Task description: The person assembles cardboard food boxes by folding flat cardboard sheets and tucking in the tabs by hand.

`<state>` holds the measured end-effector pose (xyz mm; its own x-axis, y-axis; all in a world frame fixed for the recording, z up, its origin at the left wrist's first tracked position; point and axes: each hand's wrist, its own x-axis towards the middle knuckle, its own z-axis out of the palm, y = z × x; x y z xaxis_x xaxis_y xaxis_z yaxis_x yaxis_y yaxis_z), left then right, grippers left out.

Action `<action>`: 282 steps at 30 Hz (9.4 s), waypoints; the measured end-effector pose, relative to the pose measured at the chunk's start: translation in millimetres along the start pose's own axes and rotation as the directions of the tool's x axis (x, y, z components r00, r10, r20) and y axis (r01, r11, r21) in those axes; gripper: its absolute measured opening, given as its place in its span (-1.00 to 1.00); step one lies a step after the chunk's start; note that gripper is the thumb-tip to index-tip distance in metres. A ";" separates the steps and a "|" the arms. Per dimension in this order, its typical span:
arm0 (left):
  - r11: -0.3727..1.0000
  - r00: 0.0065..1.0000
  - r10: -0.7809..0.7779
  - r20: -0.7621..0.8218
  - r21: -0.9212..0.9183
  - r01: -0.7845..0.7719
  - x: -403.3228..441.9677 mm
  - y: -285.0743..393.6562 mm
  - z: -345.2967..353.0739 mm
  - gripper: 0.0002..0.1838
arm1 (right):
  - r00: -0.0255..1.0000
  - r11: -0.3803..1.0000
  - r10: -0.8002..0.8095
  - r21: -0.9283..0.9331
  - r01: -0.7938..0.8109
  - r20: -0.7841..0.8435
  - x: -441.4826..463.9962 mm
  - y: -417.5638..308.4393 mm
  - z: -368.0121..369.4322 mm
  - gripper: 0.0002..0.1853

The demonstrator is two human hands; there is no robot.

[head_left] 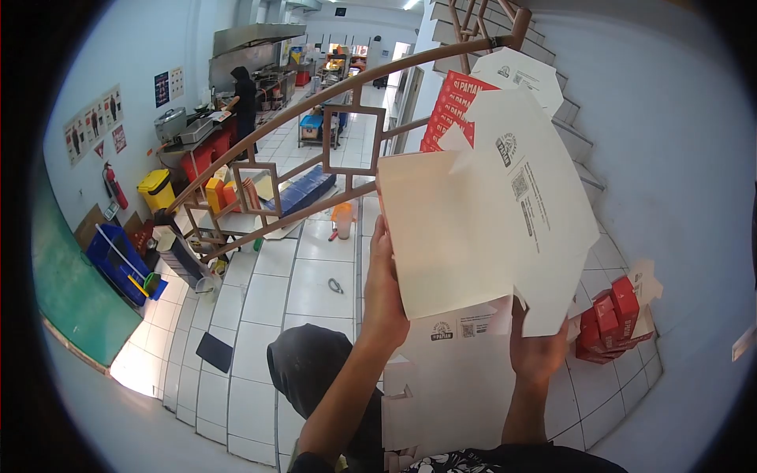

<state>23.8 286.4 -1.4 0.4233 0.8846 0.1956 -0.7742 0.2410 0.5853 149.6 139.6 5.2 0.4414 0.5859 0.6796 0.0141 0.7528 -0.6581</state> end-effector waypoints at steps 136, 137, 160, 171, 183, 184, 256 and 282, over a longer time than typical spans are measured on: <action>0.397 0.735 0.251 0.630 0.626 -0.671 -29.8 -5.1 24.1 -0.21 | 0.991 0.783 0.130 -0.613 -0.107 -0.006 40.2 -23.5 54.0 -0.73; 0.384 0.730 0.240 0.640 0.628 -0.677 -30.2 -4.6 24.2 -0.22 | 0.995 0.804 0.100 -0.588 -0.093 -0.021 41.6 -20.6 51.0 -0.73; 0.153 0.641 0.407 0.651 0.643 -0.751 -28.8 -11.8 22.5 -0.34 | 0.988 0.882 0.123 -0.446 -0.154 -0.098 34.8 -18.2 45.7 -0.75; 0.251 0.683 0.413 0.603 0.646 -0.721 -30.3 -13.0 24.3 -0.38 | 0.991 0.812 0.131 -0.576 -0.090 0.030 16.3 -2.2 36.4 -0.73; 0.275 0.652 0.386 0.652 0.594 -0.756 -25.0 -14.3 16.0 -0.34 | 0.989 0.843 0.142 -0.517 -0.148 -0.052 3.4 3.8 26.1 -0.67; 0.368 0.692 0.370 0.620 0.586 -0.722 -26.4 -15.2 17.7 -0.34 | 0.990 0.835 0.137 -0.535 -0.130 -0.026 3.2 1.9 26.1 -0.66; 0.888 0.983 0.182 0.037 0.423 -0.181 -14.3 2.9 12.0 -0.79 | 0.916 0.296 0.053 -0.869 -0.395 -0.398 30.7 -26.5 -198.6 -0.53; 0.888 0.979 0.202 -0.017 0.425 -0.176 -7.8 -1.7 12.0 -0.71 | 0.824 0.720 -0.086 -0.606 -0.337 -0.560 5.2 -134.7 -103.0 -0.81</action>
<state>27.5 274.3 5.5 0.2498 0.9219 0.2963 -0.5622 -0.1111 0.8195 242.3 10.3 64.0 0.8652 0.2497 0.4348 0.4051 0.1628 -0.8997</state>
